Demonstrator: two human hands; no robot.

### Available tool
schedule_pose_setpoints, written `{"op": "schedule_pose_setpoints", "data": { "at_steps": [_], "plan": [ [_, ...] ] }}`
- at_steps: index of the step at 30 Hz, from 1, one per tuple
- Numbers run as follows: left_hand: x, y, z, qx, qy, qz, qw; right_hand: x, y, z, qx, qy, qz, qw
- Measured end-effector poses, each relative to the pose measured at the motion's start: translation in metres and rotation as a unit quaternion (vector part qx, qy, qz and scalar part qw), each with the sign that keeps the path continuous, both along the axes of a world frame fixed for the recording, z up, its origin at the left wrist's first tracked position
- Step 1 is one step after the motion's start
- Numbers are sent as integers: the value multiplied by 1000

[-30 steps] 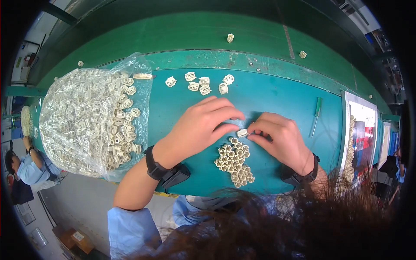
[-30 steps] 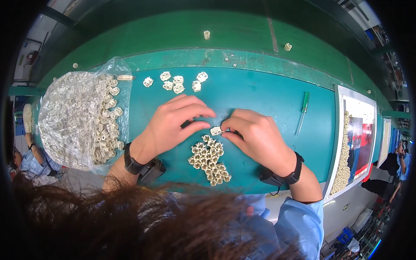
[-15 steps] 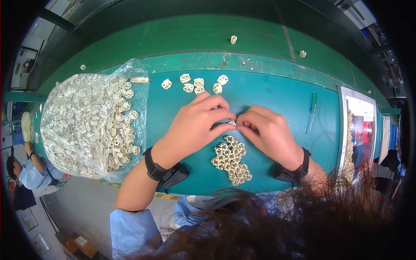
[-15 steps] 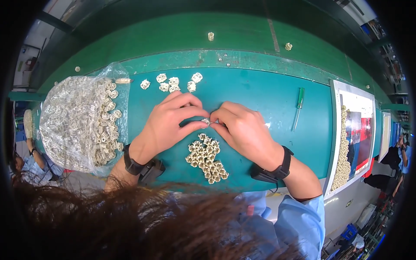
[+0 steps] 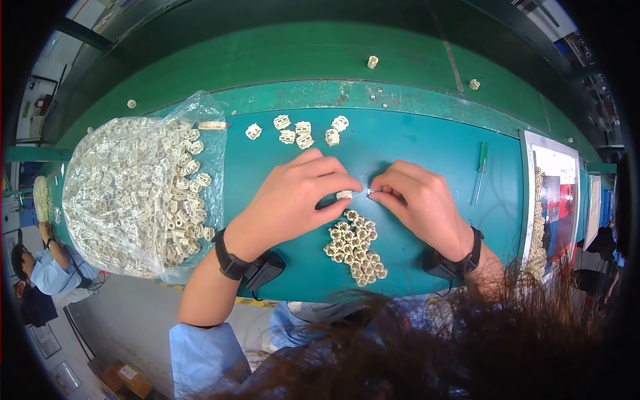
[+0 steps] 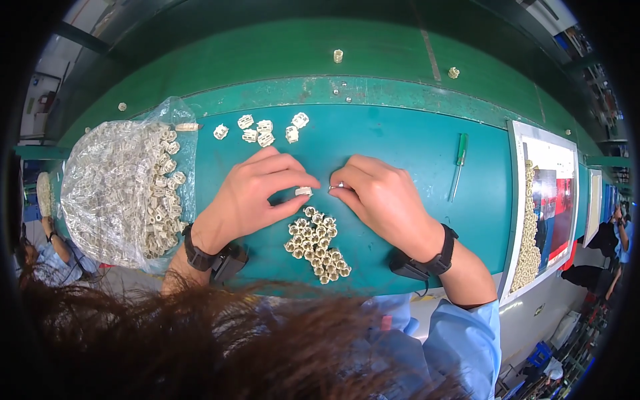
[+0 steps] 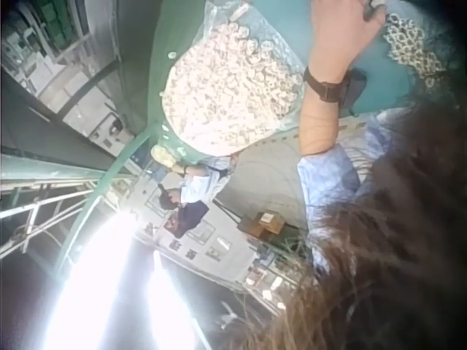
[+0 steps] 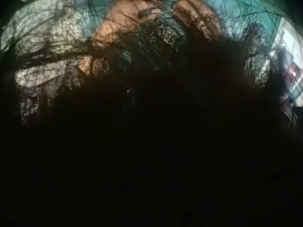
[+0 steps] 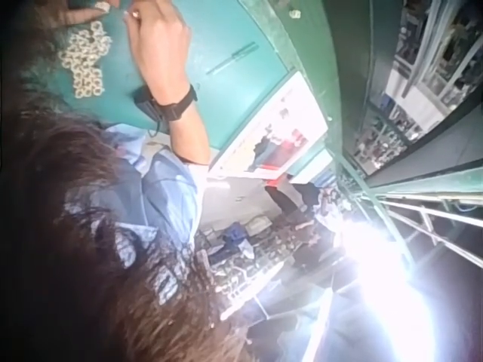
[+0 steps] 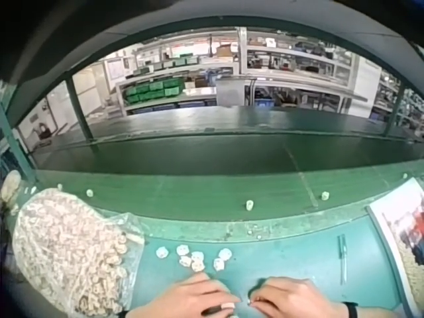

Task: The person picks up a white plastic housing and a metal contact by hand, inserts the contact into the housing, and places the assembled component onto the green work surface.

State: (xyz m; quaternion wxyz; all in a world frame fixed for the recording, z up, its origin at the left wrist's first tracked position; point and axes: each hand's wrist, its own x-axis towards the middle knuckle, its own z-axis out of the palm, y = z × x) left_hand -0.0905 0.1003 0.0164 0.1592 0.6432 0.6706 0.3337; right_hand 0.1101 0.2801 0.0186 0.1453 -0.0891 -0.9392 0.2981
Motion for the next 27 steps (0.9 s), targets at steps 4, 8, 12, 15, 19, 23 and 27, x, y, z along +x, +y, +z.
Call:
{"op": "schedule_pose_setpoints", "data": {
  "at_steps": [4,8,12,15,19,23,27],
  "plan": [
    [-1,-2,2,-3,-28,-8,1000,0,1,2,-3,-9,3,1000],
    [2,-2,-2,-24,-126,7,992,1,2,3,-51,3,3,999],
    [9,3,-8,5,-151,9,989,1,-1,11,-71,11,-2,997],
    [12,5,-9,22,-123,16,992,-2,-6,7,-59,39,14,997],
    [9,5,-18,49,-72,-3,996,-7,-10,4,-26,57,41,997],
    [10,5,-18,39,-88,4,995,-7,-11,3,-15,48,46,998],
    [10,5,-19,45,-93,0,995,-6,-12,5,-1,40,45,998]
  ]
}}
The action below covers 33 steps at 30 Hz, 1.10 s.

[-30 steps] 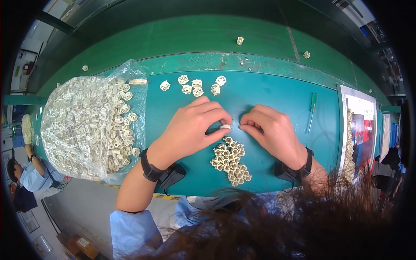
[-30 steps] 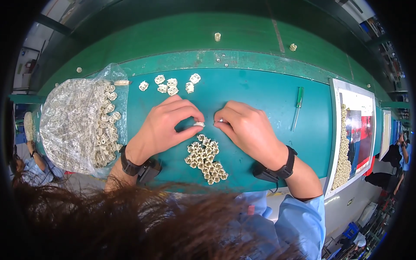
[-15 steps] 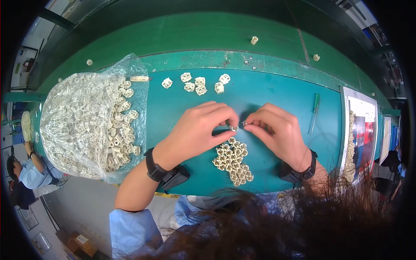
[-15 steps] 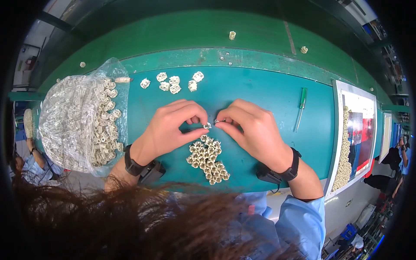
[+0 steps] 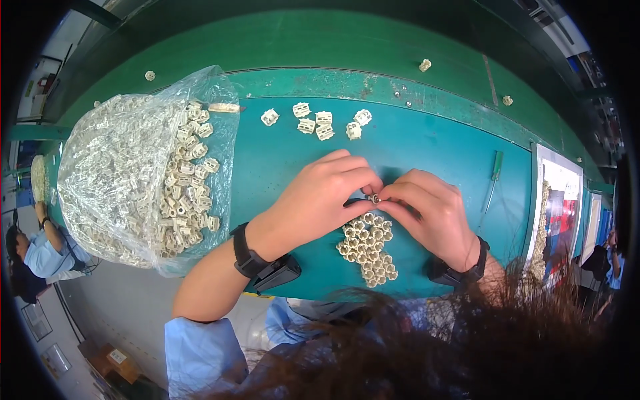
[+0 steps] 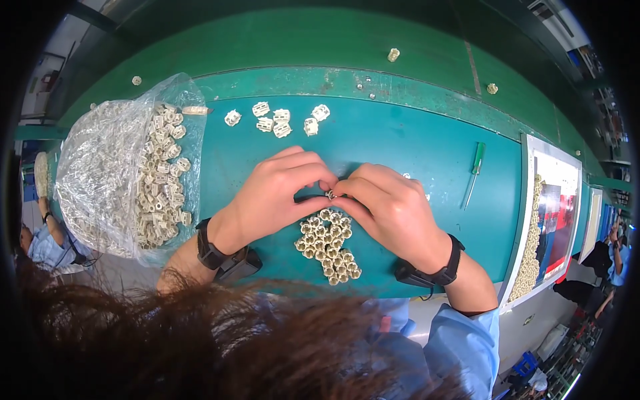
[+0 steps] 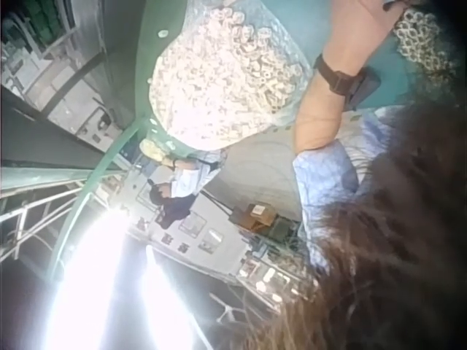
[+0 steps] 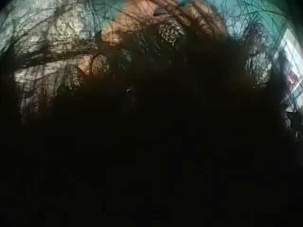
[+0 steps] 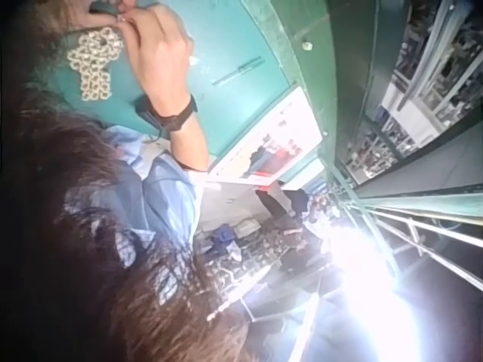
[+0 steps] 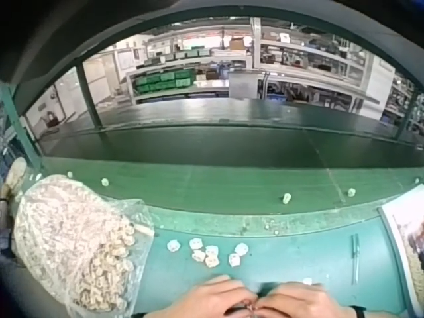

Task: The person picks up a white plastic housing and a metal contact by hand, inserts the contact into the housing, and places the assembled component onto the green work surface.

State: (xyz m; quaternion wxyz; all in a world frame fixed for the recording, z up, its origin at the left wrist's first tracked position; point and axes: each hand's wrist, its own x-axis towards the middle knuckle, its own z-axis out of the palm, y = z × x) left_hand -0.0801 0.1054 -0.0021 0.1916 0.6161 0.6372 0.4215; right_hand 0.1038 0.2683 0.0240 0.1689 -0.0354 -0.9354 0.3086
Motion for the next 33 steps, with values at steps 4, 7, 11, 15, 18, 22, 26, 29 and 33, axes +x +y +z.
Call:
{"op": "schedule_pose_setpoints", "data": {
  "at_steps": [4,7,11,15,18,22,26,29,33],
  "plan": [
    [0,-1,-1,1,-1,2,1000,0,-1,-1,1,9,1,1000],
    [0,0,-1,5,0,1,1000,-1,-1,0,4,9,1,1000],
    [1,0,0,0,1,4,1000,-1,-1,0,8,15,2,1000],
    [1,-1,1,-1,4,3,1000,-1,-1,0,10,19,4,1000],
    [1,-1,1,-4,6,1,1000,0,1,1,9,22,5,1000],
    [-3,-3,1,-15,1,-14,1000,2,14,5,-2,13,-13,1000],
    [-10,-7,1,-8,21,-56,998,6,30,6,-18,-35,-55,998],
    [-13,-9,4,-9,36,-77,996,6,32,4,-37,-76,-45,995],
    [-17,-9,14,-7,81,-24,996,3,27,3,-34,-72,-30,996]
  ]
}}
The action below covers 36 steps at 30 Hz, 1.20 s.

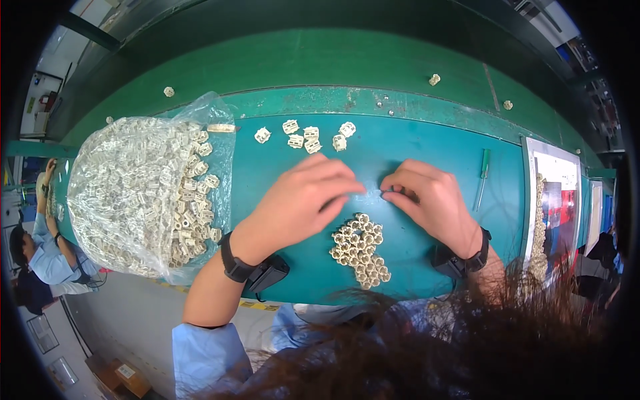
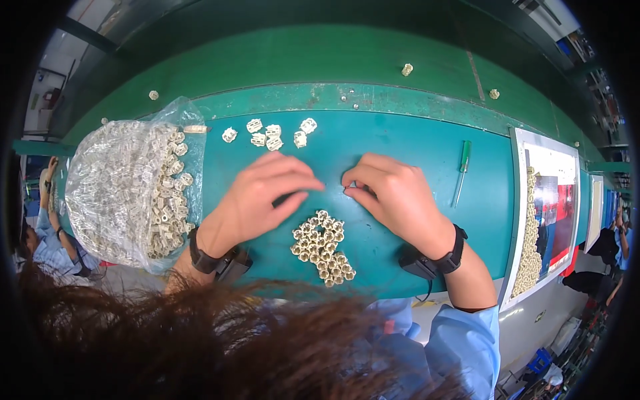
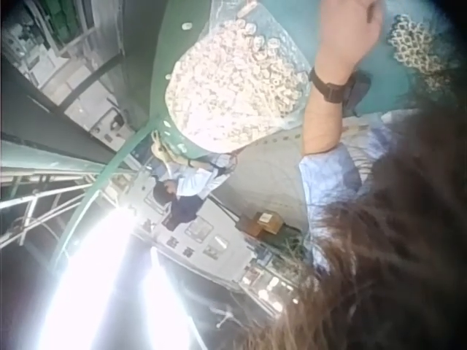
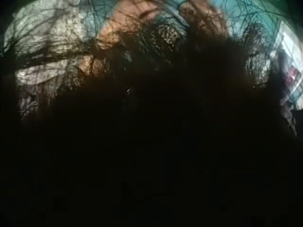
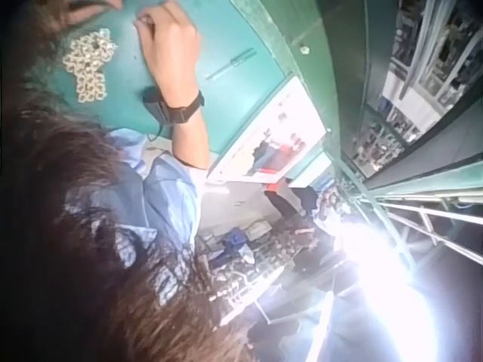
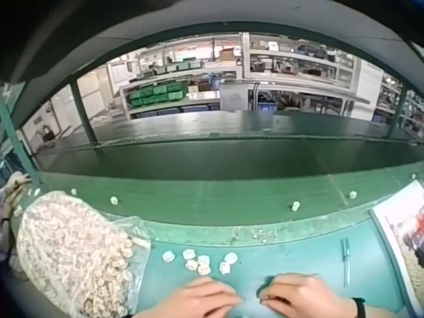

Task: The person picks up a white plastic housing and a metal contact by hand, inserts the contact into the housing, and places the assembled component onto the green work surface.

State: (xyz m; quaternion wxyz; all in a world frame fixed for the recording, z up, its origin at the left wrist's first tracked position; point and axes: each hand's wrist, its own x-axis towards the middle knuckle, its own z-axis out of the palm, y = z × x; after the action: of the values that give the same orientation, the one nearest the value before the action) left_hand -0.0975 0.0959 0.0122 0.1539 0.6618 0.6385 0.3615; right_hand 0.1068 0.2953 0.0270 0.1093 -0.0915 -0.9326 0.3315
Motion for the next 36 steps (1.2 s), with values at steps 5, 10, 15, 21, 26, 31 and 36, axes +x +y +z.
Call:
{"op": "schedule_pose_setpoints", "data": {
  "at_steps": [5,10,15,21,26,31,36],
  "plan": [
    [-21,-4,15,0,121,194,974,4,2,1,-42,-11,7,999],
    [-23,-7,15,-10,152,234,960,5,-4,13,-108,-39,11,993],
    [-13,-4,7,-20,140,210,967,7,6,-2,-85,15,57,995],
    [-2,-2,9,-5,81,148,986,4,1,5,-154,-50,8,987],
    [18,3,3,-51,-70,60,994,4,0,-4,-96,2,45,994],
    [15,3,-1,-24,-39,43,998,3,-3,11,-116,-52,-10,992],
    [17,3,-3,-36,-53,49,997,11,-8,6,-74,-51,-24,996]
  ]
}}
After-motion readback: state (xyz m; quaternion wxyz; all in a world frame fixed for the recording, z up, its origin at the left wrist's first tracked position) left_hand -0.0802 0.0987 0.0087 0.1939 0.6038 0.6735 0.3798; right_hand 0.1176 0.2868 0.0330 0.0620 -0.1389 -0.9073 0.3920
